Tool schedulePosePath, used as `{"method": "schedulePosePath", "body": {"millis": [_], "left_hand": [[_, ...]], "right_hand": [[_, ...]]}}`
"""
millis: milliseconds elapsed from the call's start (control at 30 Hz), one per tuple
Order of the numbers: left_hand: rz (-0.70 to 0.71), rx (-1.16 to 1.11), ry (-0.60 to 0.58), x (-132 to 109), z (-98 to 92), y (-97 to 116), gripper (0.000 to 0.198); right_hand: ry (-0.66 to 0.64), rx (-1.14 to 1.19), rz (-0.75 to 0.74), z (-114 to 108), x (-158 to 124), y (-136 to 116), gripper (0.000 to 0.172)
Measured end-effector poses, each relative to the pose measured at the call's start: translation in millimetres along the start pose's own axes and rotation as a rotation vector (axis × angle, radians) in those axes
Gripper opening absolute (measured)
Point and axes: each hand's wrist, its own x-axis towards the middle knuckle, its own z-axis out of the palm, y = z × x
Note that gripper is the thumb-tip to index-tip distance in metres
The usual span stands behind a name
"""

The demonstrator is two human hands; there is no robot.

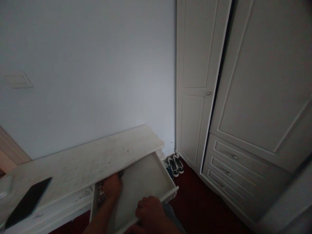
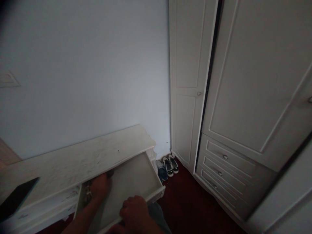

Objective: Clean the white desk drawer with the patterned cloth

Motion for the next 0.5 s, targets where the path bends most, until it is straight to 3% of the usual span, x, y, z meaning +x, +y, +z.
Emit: {"method": "schedulePosePath", "body": {"millis": [233, 433, 500], "left_hand": [[0.061, 0.035, -0.03, 0.1, 0.5, 11.3, 0.039], [0.173, 0.047, -0.028, -0.9, 1.3, 30.5, 0.049], [0.229, 0.041, -0.031, -0.5, 2.0, 40.7, 0.052]], "right_hand": [[0.052, -0.069, -0.072, 23.4, 6.6, 7.6, 0.068], [0.034, -0.126, -0.075, 43.4, 5.5, 13.2, 0.035], [0.051, -0.138, -0.089, 53.8, 8.1, 15.0, 0.031]]}}
